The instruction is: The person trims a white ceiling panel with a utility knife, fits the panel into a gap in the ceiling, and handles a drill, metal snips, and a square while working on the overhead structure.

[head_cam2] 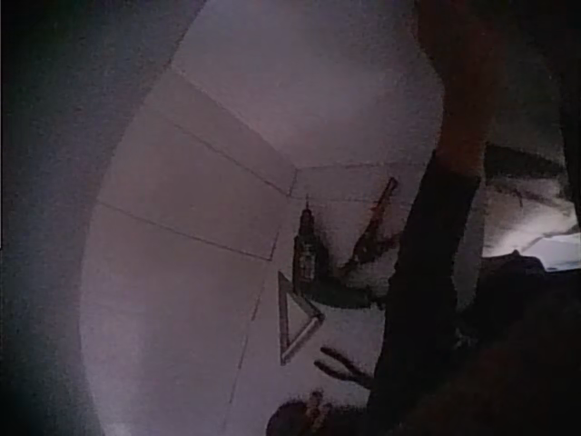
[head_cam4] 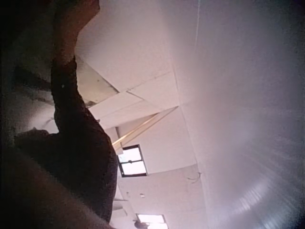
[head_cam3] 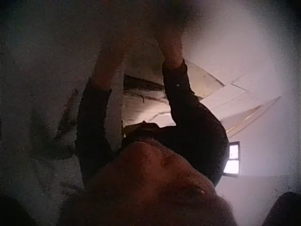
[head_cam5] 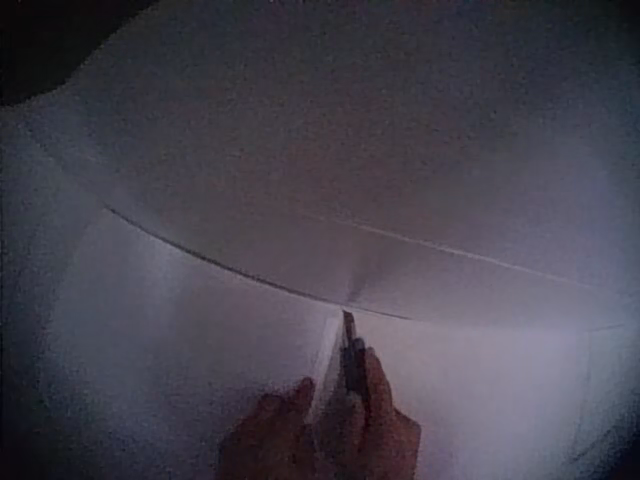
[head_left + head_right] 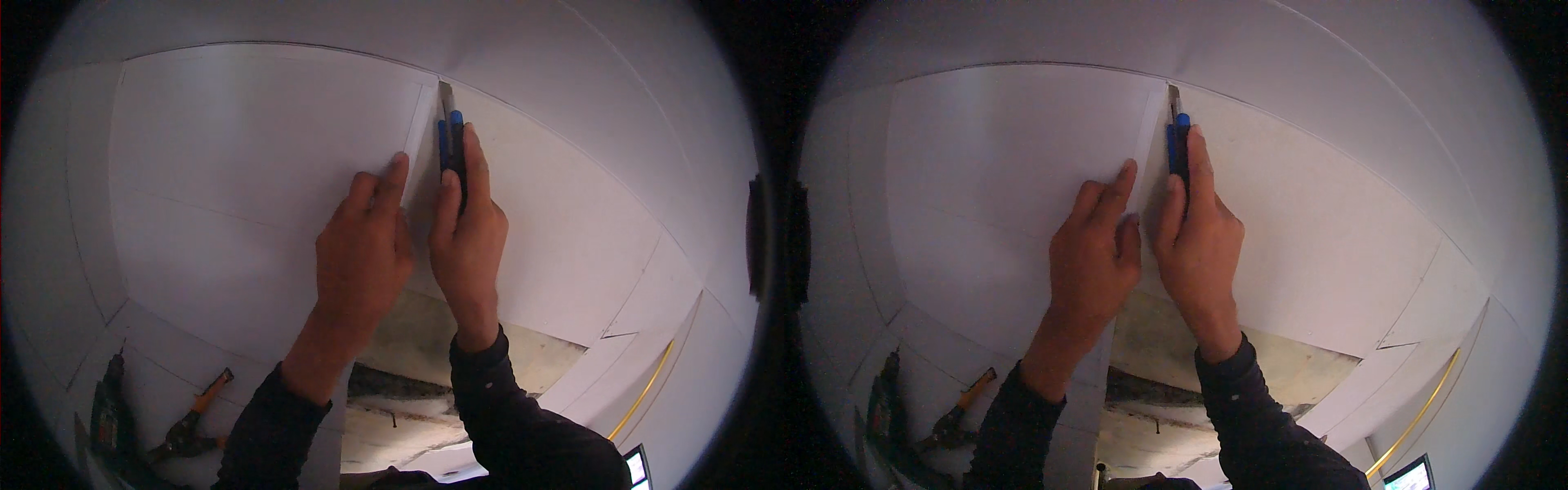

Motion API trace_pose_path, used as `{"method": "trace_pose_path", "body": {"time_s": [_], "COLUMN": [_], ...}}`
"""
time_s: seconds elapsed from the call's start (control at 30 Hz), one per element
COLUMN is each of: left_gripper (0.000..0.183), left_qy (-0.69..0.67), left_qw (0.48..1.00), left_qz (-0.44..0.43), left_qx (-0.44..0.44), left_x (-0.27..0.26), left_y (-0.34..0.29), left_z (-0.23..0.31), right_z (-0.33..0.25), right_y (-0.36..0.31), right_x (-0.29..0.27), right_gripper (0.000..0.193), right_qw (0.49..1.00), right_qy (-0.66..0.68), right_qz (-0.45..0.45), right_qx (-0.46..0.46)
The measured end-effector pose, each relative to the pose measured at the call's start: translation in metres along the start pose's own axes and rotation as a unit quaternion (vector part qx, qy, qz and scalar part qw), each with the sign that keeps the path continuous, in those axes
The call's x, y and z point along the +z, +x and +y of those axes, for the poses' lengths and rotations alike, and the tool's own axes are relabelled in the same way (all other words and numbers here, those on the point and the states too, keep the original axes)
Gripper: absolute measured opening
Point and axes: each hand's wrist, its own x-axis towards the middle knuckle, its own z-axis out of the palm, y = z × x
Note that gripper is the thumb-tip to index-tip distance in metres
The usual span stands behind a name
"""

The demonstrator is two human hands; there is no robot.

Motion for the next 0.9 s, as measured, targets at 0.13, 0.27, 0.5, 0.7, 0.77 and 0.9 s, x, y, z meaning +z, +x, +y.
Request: {"method": "trace_pose_path", "body": {"time_s": [0.13,0.27,0.5,0.7,0.77,0.9], "left_gripper": [0.063,0.063,0.063,0.066,0.066,0.065], "left_qy": [0.012,0.004,0.011,-0.005,0.012,0.000], "left_qw": [1.000,1.000,1.000,1.000,1.000,0.998], "left_qz": [0.008,0.002,0.002,-0.017,-0.027,-0.039], "left_qx": [0.012,0.005,0.024,0.001,-0.008,-0.039], "left_x": [0.001,-0.001,0.001,0.002,-0.002,-0.006], "left_y": [0.000,0.001,0.001,0.006,0.005,0.007], "left_z": [-0.004,-0.003,-0.007,0.002,0.001,0.003], "right_z": [0.003,-0.003,0.004,0.007,0.004,0.002], "right_y": [-0.002,-0.001,-0.016,-0.022,-0.020,-0.011], "right_x": [0.007,0.004,0.000,-0.004,0.004,0.010], "right_gripper": [0.054,0.057,0.060,0.061,0.064,0.065], "right_qw": [1.000,1.000,0.992,0.986,0.991,0.994], "right_qy": [0.007,0.004,0.110,0.150,0.125,0.106], "right_qz": [0.013,-0.001,0.049,0.032,0.015,0.030], "right_qx": [-0.016,0.024,0.039,0.058,0.042,0.009]}}
